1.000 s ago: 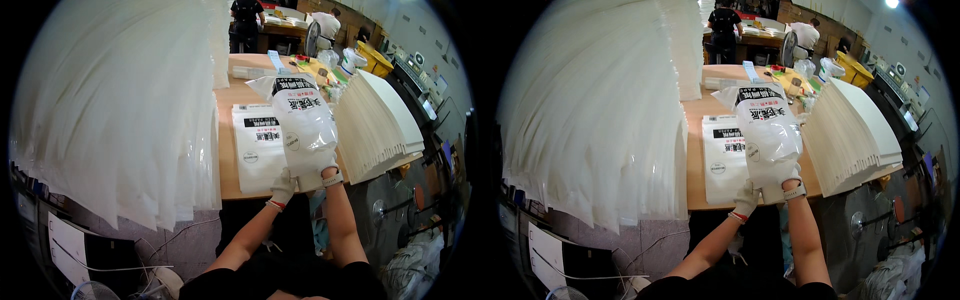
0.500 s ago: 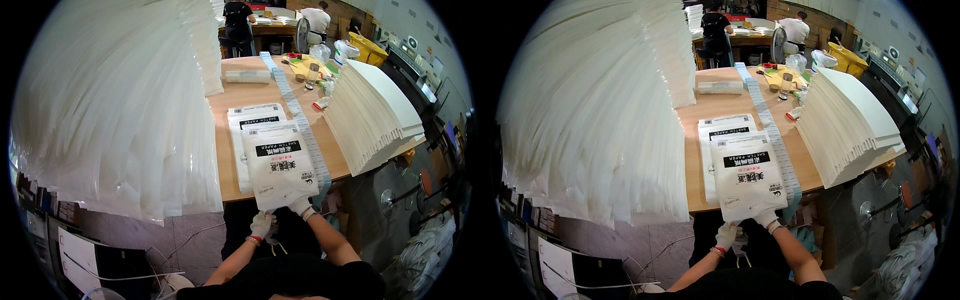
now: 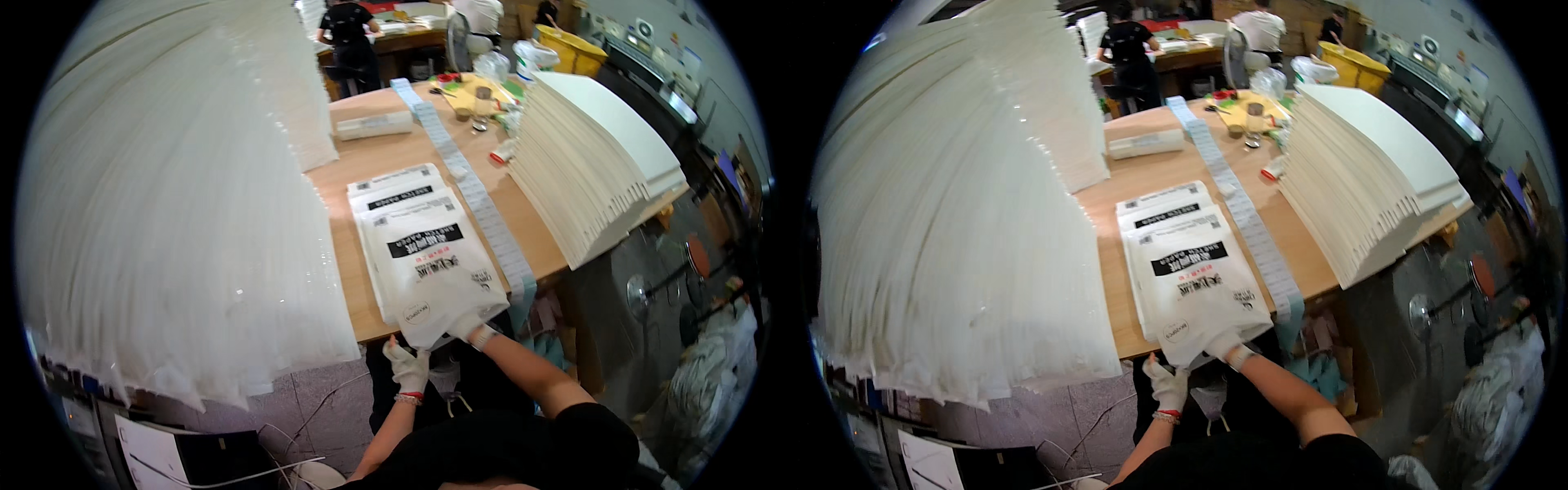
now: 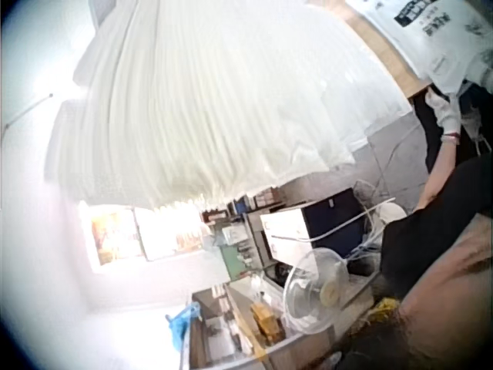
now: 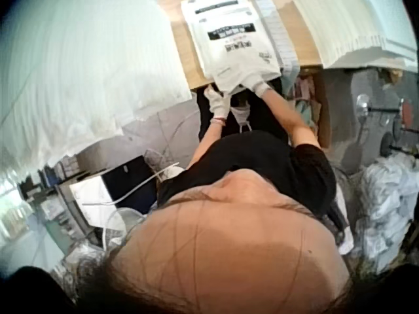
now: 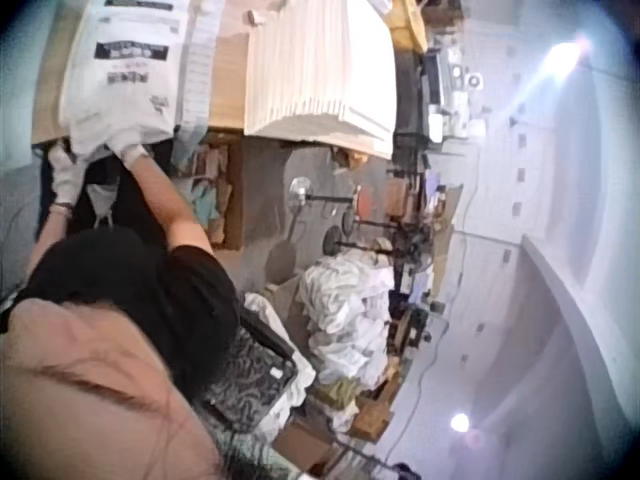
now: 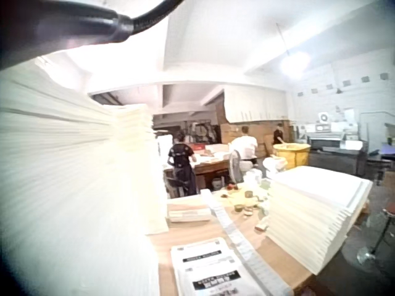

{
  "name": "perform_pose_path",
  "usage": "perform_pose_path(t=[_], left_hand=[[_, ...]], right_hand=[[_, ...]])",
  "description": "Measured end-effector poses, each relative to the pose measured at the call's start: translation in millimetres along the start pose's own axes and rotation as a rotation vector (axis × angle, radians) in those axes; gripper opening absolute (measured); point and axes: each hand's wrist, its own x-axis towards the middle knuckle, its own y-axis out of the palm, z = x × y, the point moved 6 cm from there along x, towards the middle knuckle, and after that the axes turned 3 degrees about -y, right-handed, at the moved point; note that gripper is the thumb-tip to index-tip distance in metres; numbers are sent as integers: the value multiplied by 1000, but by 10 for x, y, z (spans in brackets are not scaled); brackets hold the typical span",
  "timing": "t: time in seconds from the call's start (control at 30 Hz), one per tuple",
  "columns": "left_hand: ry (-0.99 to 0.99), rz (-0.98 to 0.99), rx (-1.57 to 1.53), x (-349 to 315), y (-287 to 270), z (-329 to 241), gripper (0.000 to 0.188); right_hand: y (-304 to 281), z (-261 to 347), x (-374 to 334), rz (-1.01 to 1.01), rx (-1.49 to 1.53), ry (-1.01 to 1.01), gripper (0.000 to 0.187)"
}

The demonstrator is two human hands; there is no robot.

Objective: The person repeatedly picks up stacks of white paper from a table and places them into clear plastic packaging bags. The person then folds the top of the bag to seal it and places the packaged item onto a growing pile on the table. This process is repeated continuously throughout the video.

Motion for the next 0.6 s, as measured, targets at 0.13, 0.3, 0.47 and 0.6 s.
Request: perform_pose_path(t=[0.13, 0.3, 0.47, 0.6], left_hand=[[341, 116, 70, 125, 105, -161, 35], [394, 164, -35, -103, -44, 63, 20], [317, 223, -127, -256, -214, 56, 13], [252, 420, -75, -307, -269, 55, 11]], right_hand=[[101, -456, -248, 100, 41, 268, 44], [-1095, 262, -1371, -104, -247, 536, 31], [-1174, -769, -1782, -389, 546, 1001, 34], [-886, -1629, -1673, -543, 288, 950, 44]])
